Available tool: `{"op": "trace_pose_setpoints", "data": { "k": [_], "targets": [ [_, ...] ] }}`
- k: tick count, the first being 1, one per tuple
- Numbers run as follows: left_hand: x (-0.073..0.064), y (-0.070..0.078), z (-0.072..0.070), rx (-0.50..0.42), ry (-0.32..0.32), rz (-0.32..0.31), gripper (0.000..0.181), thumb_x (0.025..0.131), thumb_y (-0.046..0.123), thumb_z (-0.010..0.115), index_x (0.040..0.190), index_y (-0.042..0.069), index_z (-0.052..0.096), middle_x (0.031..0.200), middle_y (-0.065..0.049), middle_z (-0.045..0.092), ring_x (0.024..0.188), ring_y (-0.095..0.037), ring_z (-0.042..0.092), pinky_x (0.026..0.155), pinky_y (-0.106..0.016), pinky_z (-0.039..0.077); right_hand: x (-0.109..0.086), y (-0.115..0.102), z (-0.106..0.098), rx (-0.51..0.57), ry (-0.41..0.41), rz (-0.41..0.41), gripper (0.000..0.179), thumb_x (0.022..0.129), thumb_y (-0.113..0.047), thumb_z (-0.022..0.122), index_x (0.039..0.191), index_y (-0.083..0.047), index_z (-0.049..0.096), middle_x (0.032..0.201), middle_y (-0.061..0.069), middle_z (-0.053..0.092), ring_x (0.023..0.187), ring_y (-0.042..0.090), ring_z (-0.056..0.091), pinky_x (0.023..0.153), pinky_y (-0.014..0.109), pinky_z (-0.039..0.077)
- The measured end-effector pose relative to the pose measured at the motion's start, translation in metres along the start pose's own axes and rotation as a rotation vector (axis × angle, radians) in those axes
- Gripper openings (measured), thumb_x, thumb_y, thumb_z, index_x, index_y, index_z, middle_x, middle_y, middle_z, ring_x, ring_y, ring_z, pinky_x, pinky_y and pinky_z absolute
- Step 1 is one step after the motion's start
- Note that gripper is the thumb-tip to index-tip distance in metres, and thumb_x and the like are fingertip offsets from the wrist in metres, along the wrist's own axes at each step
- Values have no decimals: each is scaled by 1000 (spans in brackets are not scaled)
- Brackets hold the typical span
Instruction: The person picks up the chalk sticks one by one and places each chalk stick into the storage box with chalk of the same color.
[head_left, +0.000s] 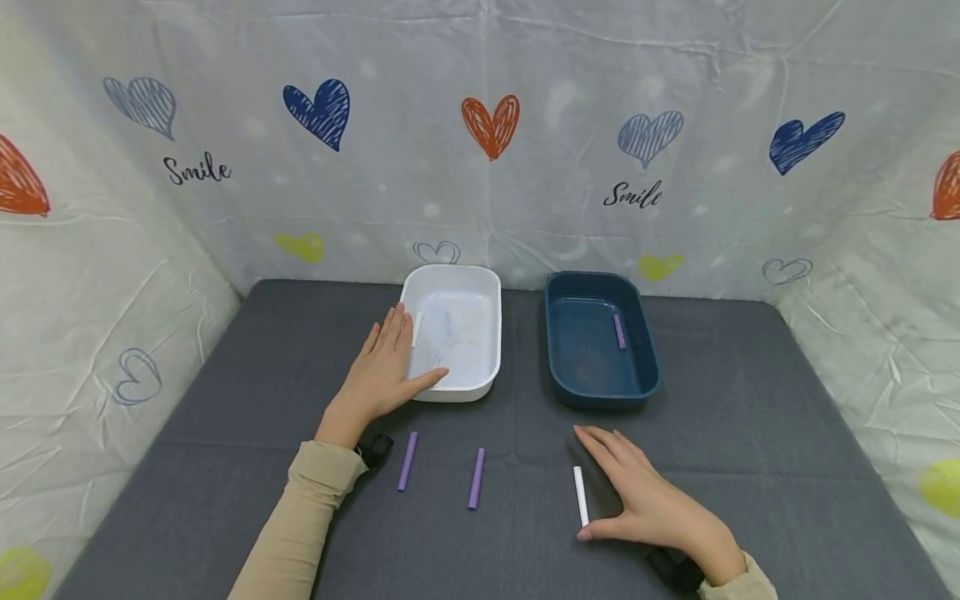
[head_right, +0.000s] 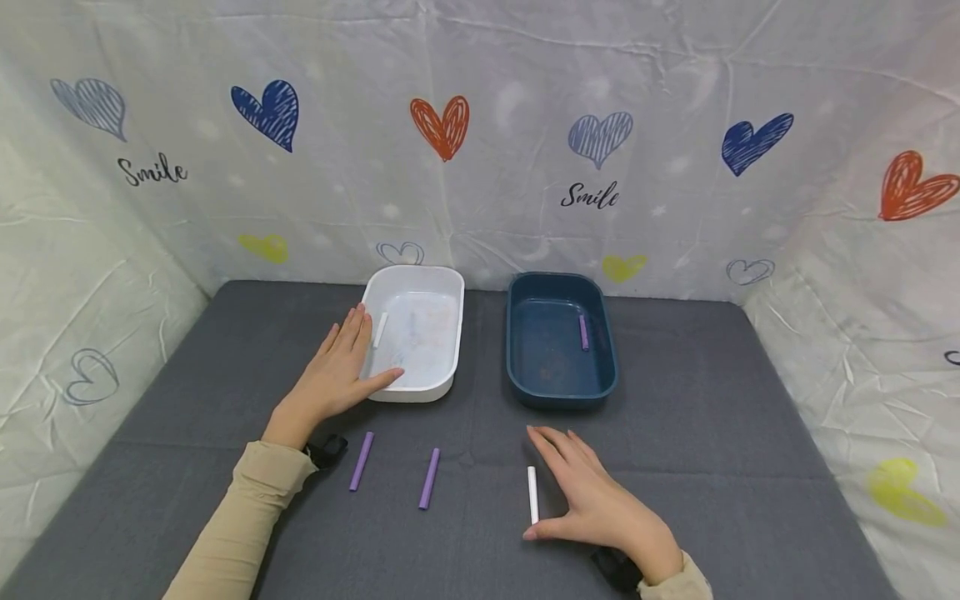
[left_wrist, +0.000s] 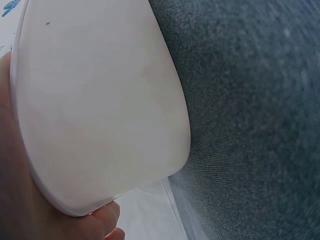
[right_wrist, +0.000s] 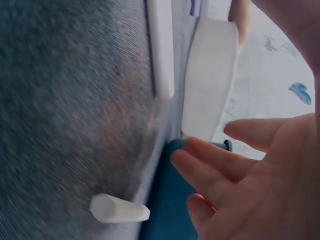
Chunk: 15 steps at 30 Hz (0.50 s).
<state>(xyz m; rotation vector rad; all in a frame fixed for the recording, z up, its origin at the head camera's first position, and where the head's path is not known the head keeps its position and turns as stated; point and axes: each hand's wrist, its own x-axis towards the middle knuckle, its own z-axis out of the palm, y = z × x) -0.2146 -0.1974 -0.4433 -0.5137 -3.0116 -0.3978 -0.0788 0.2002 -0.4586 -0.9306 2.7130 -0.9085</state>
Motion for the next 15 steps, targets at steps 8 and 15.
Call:
{"op": "trace_pose_setpoints", "data": {
  "k": [8, 15],
  "targets": [
    [0, 0, 1, 9, -13, 2, 112, 90, 76, 44, 155, -8, 8, 164, -21, -4, 152, -33, -3, 121, -52, 6, 2, 3, 8, -16, -27, -20, 110, 68, -59, 84, 152, -6, 37, 145, 0, 42, 134, 20, 39, 113, 61, 25],
    [0, 0, 1, 12, -23, 10, 110, 91, 74, 44, 155, -8, 6, 164, -21, -6, 151, -33, -4, 121, -53, 5, 3, 3, 10, -25, -20, 12, 98, 68, -44, 90, 147, -9, 46, 137, -5, 47, 125, 14, 46, 108, 52, 37]
  ]
}}
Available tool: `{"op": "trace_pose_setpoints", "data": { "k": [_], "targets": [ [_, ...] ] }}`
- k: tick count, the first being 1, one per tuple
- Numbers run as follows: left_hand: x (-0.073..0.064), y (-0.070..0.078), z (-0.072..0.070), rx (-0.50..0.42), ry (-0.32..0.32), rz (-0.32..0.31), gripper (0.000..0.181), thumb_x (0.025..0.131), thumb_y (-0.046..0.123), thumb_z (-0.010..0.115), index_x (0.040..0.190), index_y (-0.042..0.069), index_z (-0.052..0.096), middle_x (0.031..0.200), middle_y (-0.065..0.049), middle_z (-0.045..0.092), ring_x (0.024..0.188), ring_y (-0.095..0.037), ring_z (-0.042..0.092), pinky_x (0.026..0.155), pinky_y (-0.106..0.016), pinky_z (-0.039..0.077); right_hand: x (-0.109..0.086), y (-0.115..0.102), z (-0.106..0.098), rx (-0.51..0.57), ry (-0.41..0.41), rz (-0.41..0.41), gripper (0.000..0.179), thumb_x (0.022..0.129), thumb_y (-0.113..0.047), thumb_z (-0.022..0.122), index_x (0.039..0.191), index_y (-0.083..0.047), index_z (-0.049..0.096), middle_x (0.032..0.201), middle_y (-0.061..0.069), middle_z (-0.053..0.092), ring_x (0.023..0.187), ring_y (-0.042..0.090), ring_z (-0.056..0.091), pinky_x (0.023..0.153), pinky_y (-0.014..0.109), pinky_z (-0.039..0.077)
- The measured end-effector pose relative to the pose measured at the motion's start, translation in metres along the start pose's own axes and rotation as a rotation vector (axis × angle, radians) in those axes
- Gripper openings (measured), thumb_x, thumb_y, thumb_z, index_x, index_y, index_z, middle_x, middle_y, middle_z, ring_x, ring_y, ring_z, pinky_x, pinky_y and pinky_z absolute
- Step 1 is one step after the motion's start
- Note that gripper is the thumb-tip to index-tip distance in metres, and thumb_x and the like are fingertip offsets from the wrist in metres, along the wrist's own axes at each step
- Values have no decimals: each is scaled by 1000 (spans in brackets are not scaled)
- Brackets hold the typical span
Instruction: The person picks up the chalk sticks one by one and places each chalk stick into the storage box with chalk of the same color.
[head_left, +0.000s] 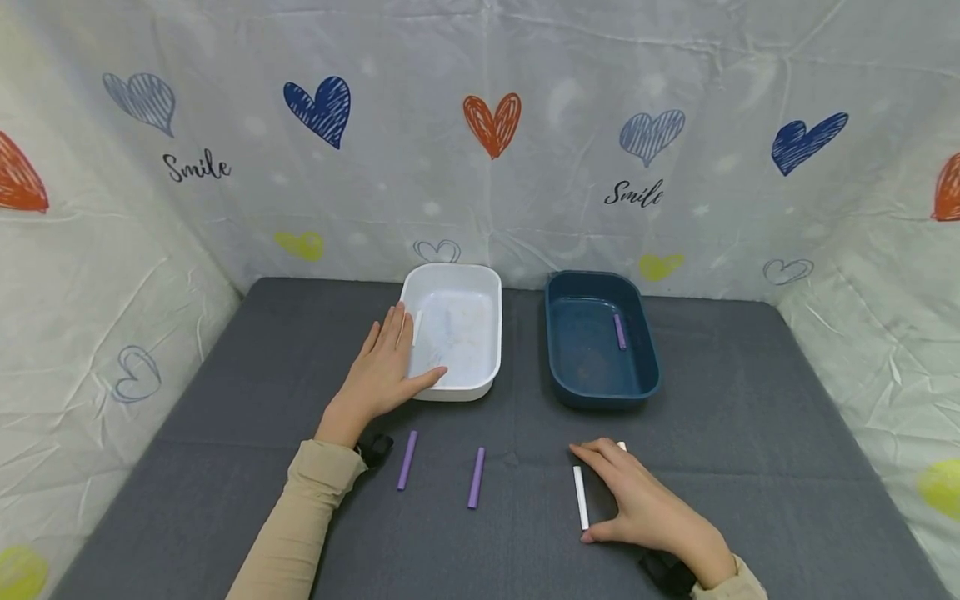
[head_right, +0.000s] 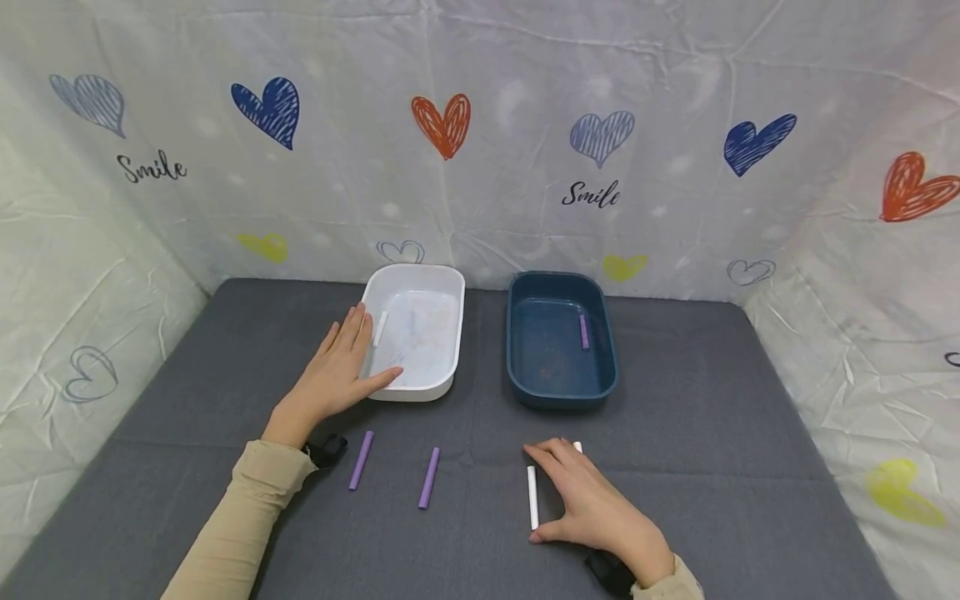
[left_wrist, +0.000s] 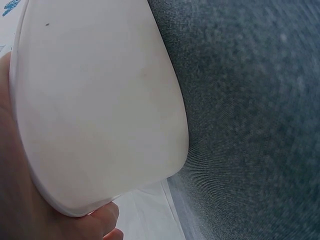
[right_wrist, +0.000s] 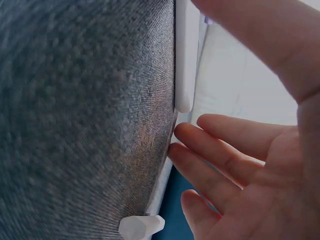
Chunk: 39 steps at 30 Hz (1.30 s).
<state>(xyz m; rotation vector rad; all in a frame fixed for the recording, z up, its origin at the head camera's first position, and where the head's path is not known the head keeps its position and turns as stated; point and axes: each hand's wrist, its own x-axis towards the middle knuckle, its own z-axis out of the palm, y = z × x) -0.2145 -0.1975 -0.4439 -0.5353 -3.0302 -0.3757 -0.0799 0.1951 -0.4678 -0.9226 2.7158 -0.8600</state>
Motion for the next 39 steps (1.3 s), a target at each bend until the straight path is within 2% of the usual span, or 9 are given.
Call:
{"op": "trace_pose_setpoints", "data": {
  "k": [5, 8, 26, 39],
  "targets": [
    [0, 0, 0, -5, 0, -3, 110, 91, 74, 44, 155, -7, 5, 164, -21, -6, 151, -32, -5, 121, -53, 5, 1, -1, 0, 5, 7, 12, 83, 73, -39, 88, 143, -13, 52, 130, -8, 49, 116, 10, 49, 97, 40, 47],
    [0, 0, 1, -10, 3, 1, 111, 91, 74, 45, 155, -7, 5, 164, -21, -6, 151, -33, -4, 121, -53, 4, 2, 0, 0, 17, 3, 17, 78, 75, -37, 87, 142, -14, 54, 129, -8, 49, 116, 10, 49, 97, 38, 48],
    [2, -1, 1, -49, 3, 7, 111, 91, 73, 46, 155, -8, 4, 164, -21, -7, 151, -32, -5, 121, -51, 3, 8, -5, -5, 6, -24, 12, 76, 76, -36, 87, 140, -9, 55, 131, -6, 49, 115, 9, 52, 96, 38, 49],
    [1, -1, 0, -59, 9, 6, 110, 92, 71, 46, 155, -8, 4, 164, -22, -6, 151, -33, -5, 121, -50, 3, 25, -15, -12, 22, -17, 30, 77, 78, -37, 85, 142, -8, 53, 133, -4, 50, 118, 12, 53, 97, 39, 49]
  ]
}}
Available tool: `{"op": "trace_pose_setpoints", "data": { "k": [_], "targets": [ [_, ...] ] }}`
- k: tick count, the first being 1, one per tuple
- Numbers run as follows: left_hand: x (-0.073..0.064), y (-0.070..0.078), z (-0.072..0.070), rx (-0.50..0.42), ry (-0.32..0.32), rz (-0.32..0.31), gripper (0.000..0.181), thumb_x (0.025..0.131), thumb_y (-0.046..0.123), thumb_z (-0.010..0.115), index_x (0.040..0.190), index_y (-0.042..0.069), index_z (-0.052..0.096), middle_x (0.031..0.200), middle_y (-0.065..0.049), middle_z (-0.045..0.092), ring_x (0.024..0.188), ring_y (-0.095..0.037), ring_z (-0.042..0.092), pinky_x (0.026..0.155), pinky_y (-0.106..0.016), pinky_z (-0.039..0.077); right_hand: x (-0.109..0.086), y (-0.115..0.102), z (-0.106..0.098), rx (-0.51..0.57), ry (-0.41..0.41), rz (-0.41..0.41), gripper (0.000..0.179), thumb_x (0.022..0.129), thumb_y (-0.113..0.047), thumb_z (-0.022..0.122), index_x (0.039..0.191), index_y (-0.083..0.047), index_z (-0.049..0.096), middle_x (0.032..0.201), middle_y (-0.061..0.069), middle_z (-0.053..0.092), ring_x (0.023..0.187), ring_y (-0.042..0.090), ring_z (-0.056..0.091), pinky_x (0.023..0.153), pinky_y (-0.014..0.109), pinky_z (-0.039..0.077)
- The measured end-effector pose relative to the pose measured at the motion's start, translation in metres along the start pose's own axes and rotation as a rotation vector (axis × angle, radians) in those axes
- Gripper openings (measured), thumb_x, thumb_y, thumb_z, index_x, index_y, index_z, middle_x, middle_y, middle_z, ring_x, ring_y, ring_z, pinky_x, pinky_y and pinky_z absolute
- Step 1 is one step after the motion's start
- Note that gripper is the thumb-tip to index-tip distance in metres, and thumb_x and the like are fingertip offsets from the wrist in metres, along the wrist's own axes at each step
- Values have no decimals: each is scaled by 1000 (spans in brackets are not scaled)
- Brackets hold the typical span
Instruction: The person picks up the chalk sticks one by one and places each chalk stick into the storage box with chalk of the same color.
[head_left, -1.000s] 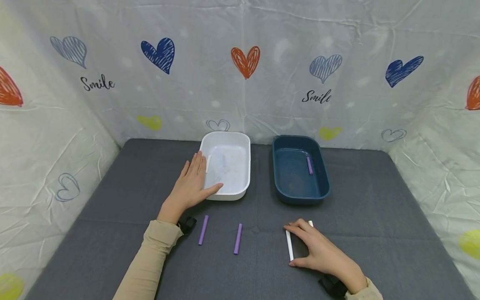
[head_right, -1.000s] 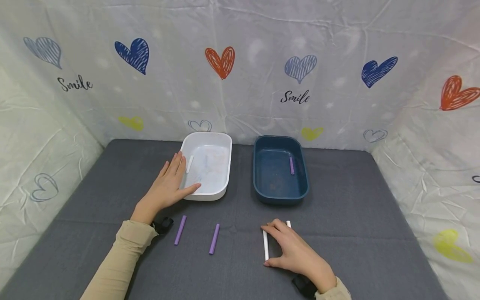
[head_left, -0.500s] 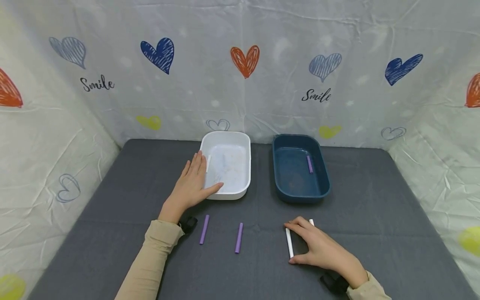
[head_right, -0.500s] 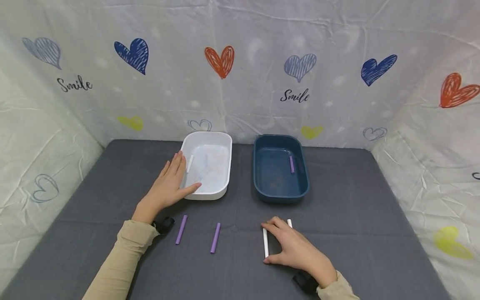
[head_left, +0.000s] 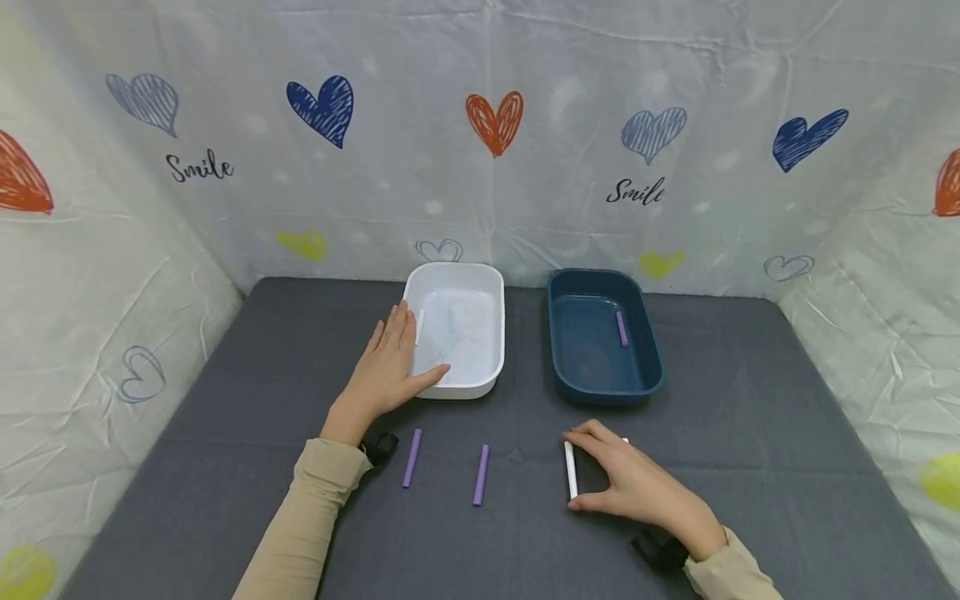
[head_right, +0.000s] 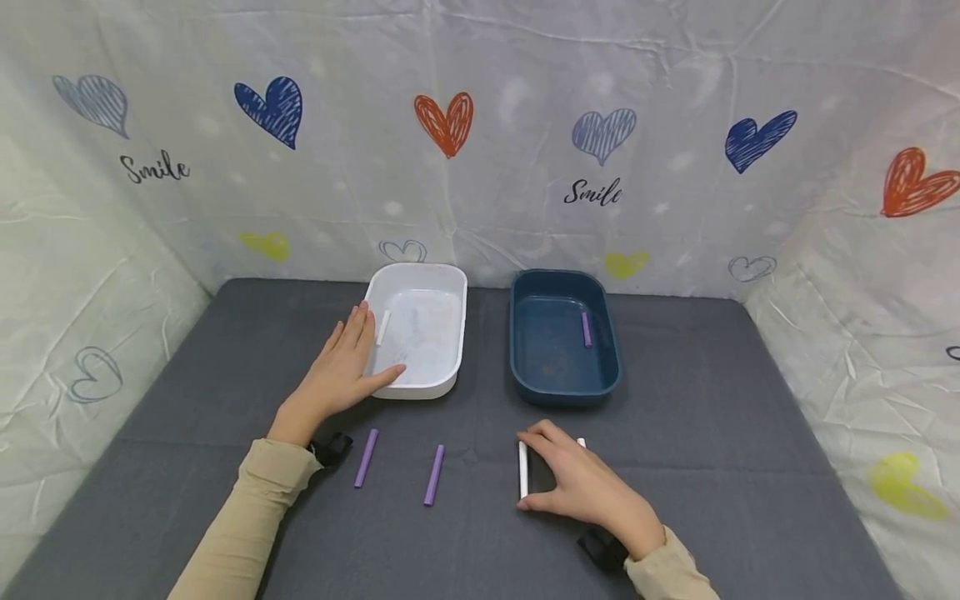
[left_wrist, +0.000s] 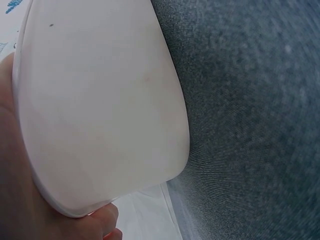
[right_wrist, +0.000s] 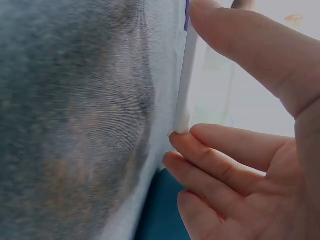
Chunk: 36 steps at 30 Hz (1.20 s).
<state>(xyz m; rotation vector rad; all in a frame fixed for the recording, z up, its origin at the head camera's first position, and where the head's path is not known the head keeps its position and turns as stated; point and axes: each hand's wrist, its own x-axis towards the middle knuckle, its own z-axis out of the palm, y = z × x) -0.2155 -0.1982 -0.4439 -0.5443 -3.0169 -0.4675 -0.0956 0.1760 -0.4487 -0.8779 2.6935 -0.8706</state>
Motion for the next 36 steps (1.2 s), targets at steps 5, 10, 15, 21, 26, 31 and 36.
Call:
{"op": "trace_pose_setpoints", "data": {
  "k": [5, 10, 15, 21, 26, 31, 36],
  "targets": [
    [0, 2, -1, 6, -3, -5, 110, 92, 70, 48, 155, -8, 5, 164, -22, -6, 151, -33, -4, 121, -51, 4, 6, -3, -2, -10, 14, -21, 78, 77, -36, 86, 142, -7, 54, 133, -5, 49, 117, 11, 53, 96, 39, 50],
    [0, 2, -1, 3, -9, -9, 110, 92, 71, 47, 155, -8, 4, 164, -21, -7, 151, -33, -5, 121, -51, 3, 13, -4, -3, -7, 21, -44, 79, 77, -34, 87, 141, -4, 53, 133, -4, 49, 118, 13, 54, 98, 39, 49],
    [-1, 1, -1, -6, -17, -12, 110, 91, 72, 46, 155, -7, 3, 164, -19, -9, 151, -31, -7, 121, -49, 0, 20, -7, -7, -9, 15, -62, 79, 78, -32, 86, 142, -1, 51, 134, 0, 48, 119, 18, 54, 98, 41, 49],
    [0, 1, 0, -11, -8, -7, 109, 92, 71, 46, 155, -8, 4, 164, -20, -8, 151, -32, -7, 121, -51, 2, 30, -12, -15, 4, 26, -61, 79, 79, -29, 85, 144, -1, 49, 136, 2, 48, 120, 21, 53, 98, 41, 48],
    [1, 1, -1, -9, -10, -10, 110, 92, 71, 46, 155, -7, 3, 164, -20, -8, 151, -31, -7, 121, -51, 2, 37, -15, -20, -3, 28, -66, 79, 80, -30, 85, 145, -2, 49, 136, 1, 48, 122, 20, 53, 98, 42, 48],
    [1, 0, -1, -3, -10, -9, 110, 92, 71, 46, 155, -7, 3, 164, -20, -8, 151, -31, -7, 121, -51, 2, 43, -17, -24, 4, 32, -71, 78, 80, -29, 84, 145, -4, 49, 135, 1, 48, 120, 23, 54, 97, 41, 49],
    [1, 1, -1, -6, -13, -10, 110, 91, 71, 47, 155, -7, 3, 164, -20, -8, 151, -31, -7, 121, -51, 2, 50, -19, -28, 10, 34, -74, 78, 80, -30, 84, 145, -6, 49, 136, 1, 47, 121, 23, 54, 98, 40, 49]
  ]
}}
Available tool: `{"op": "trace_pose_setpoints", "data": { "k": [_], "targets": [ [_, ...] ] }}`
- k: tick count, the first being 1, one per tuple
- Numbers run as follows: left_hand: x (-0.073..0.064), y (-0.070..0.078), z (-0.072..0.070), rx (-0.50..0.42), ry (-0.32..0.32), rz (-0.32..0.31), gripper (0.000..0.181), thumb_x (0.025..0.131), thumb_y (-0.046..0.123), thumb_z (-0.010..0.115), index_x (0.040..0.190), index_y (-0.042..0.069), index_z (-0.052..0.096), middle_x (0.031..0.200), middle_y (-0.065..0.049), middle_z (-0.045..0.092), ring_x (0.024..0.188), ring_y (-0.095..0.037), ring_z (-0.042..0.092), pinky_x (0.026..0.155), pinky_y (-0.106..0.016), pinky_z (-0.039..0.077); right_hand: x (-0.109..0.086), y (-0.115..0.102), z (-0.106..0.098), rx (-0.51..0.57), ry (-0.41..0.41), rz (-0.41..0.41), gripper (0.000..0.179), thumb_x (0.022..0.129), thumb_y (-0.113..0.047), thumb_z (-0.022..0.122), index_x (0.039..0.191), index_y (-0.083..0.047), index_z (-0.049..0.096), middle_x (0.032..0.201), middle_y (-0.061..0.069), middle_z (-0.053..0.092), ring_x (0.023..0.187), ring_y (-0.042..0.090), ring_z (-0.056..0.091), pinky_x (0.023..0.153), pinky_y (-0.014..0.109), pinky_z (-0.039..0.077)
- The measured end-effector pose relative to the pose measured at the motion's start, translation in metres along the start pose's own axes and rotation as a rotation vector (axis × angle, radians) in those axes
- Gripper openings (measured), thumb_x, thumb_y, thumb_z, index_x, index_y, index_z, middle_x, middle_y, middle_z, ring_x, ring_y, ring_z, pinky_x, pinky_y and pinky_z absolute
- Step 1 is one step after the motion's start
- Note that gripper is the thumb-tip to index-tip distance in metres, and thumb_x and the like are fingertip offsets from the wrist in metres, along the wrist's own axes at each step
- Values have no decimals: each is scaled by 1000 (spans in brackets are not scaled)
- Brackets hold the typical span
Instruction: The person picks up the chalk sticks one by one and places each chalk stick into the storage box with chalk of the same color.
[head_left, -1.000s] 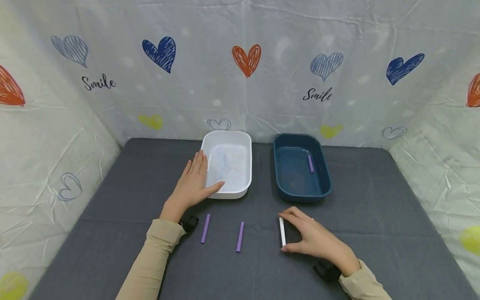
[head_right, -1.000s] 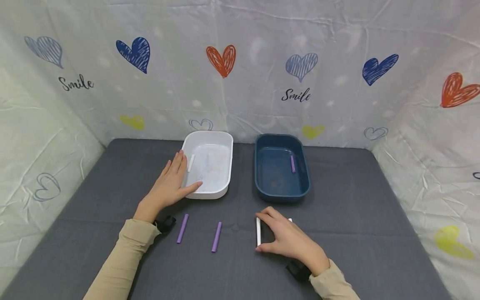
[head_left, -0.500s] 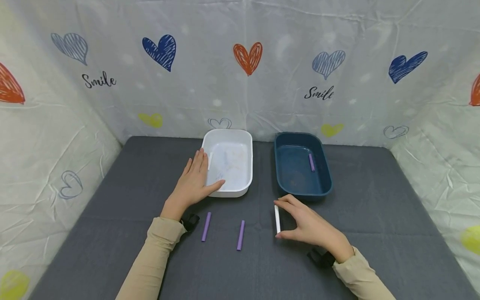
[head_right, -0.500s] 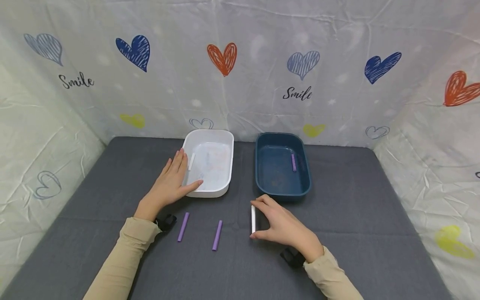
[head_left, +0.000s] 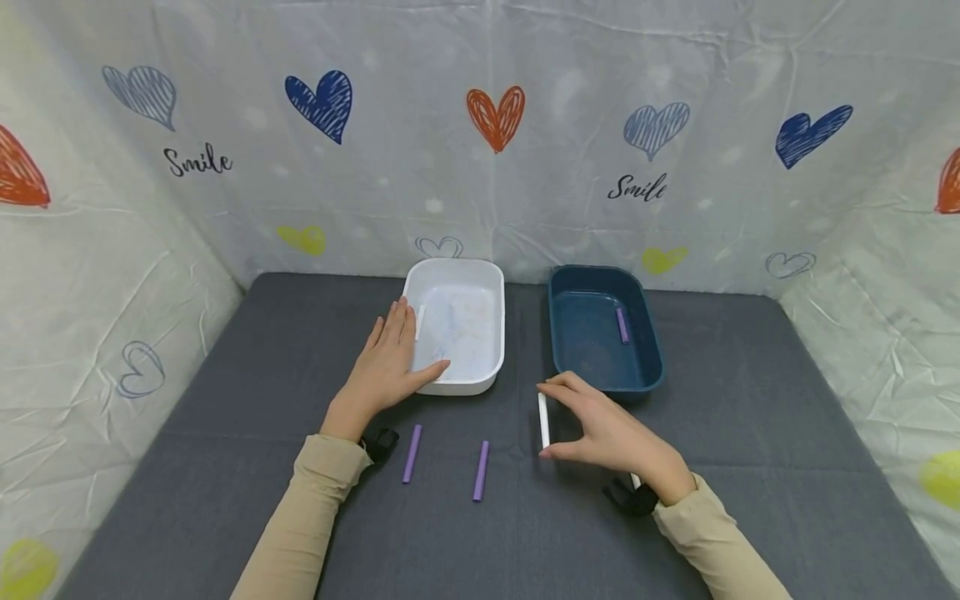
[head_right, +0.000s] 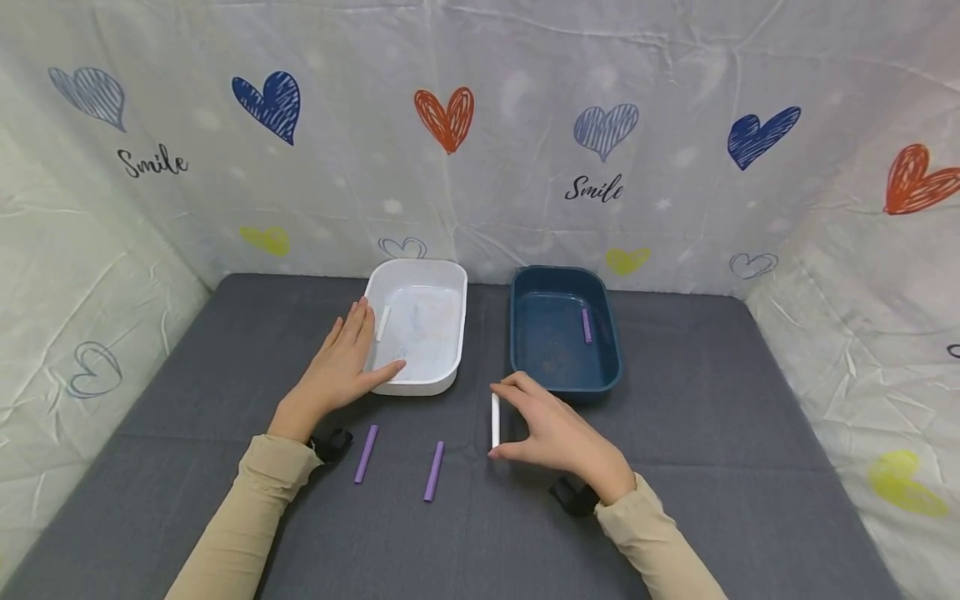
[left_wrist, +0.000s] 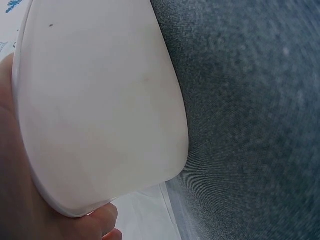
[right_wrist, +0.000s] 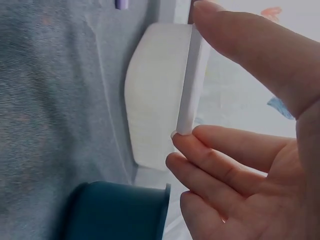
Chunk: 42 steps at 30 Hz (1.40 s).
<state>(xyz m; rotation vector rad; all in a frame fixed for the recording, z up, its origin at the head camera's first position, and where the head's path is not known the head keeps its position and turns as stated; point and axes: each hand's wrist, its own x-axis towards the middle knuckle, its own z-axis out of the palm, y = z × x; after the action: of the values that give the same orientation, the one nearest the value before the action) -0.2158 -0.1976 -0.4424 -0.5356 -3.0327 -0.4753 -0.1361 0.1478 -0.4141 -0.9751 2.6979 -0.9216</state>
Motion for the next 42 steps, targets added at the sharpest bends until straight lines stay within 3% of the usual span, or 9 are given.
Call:
{"op": "trace_pose_setpoints", "data": {
  "k": [14, 23, 42],
  "targets": [
    [0, 0, 1, 4, 12, 4, 110, 91, 71, 48, 155, -8, 4, 164, -21, -7, 151, -32, -5, 121, -51, 3, 28, -1, -11, 55, 17, -12, 77, 81, -32, 84, 144, -4, 51, 135, 5, 49, 123, 29, 53, 101, 45, 46],
    [0, -2, 3, 3, 16, 10, 110, 92, 71, 46, 155, -8, 2, 164, -21, -8, 151, -33, -5, 121, -51, 1, 48, 1, -14, 68, 11, 4, 77, 81, -36, 83, 145, -5, 50, 135, 5, 49, 124, 20, 50, 104, 43, 44],
    [2, 0, 3, 17, 16, 1, 110, 92, 70, 47, 155, -9, 5, 164, -22, -6, 151, -35, -3, 121, -52, 3, 90, -6, -23, 55, 28, -44, 78, 82, -35, 82, 144, -2, 50, 133, 10, 51, 123, 25, 51, 105, 44, 43]
  ]
}}
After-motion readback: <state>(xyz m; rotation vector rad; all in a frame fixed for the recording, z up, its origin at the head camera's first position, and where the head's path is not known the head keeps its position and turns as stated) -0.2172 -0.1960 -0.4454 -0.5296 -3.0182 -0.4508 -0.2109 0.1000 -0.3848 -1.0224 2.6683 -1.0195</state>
